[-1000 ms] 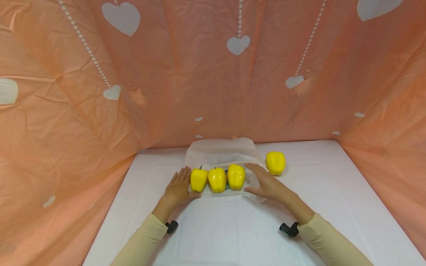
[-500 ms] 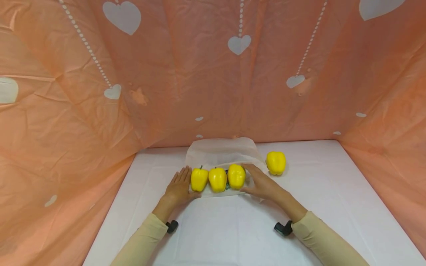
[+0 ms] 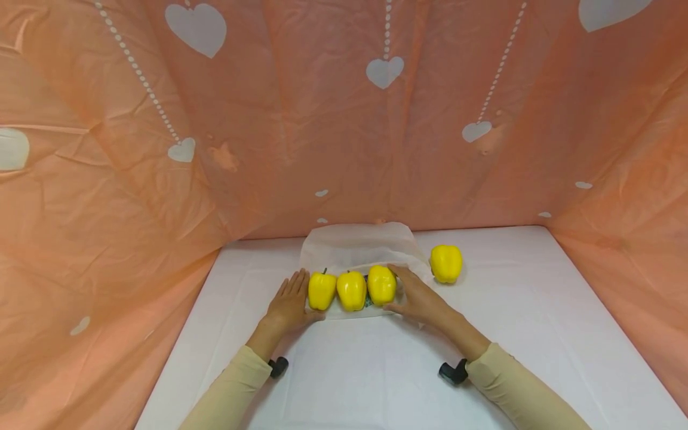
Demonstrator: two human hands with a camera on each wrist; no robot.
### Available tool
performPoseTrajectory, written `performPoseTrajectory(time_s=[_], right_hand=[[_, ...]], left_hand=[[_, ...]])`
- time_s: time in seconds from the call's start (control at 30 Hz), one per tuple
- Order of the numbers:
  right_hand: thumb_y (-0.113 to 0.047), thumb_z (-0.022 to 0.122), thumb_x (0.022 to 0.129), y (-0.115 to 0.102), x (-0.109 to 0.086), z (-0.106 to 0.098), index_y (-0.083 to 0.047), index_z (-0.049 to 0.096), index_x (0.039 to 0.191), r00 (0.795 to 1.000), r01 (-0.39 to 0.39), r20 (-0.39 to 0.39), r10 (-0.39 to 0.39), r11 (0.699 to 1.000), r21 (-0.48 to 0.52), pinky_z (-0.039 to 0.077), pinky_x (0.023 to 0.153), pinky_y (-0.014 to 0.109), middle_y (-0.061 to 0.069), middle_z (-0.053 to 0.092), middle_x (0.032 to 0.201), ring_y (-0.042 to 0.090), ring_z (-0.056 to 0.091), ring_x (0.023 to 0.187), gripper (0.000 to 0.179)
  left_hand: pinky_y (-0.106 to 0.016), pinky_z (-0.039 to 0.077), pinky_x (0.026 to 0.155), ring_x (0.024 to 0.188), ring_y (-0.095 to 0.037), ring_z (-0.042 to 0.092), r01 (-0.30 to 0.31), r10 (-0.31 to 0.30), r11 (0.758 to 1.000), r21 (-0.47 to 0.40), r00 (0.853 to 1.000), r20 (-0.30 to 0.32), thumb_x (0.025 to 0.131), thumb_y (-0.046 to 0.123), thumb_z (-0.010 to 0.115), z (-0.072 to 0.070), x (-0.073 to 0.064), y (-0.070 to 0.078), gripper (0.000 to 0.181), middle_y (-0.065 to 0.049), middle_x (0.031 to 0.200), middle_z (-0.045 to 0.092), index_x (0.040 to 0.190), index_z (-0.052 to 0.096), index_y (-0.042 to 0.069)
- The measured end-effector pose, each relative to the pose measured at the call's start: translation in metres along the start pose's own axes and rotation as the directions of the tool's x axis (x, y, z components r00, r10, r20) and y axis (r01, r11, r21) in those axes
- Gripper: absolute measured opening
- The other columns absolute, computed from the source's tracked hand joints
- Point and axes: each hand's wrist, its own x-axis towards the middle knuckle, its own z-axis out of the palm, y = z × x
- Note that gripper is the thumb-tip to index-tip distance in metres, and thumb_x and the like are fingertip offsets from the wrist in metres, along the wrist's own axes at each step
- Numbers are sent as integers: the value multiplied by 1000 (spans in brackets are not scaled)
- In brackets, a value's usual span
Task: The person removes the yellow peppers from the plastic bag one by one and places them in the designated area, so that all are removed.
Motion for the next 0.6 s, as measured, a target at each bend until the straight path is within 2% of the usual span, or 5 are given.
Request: performPoseTrajectory(time_s=[0.6], right_hand=[[-26,87,93,-2,-5,2,-3,33,165,1000,-10,-8,10,1000,9,38,124,60,21,42,166,41,45,150,93]], left_hand=[[-53,9,135,165,-40,13,0,0,1000,-17,1000,-1,98,51,76,1,1,-1,111,-25,178,12,168,14,-9]])
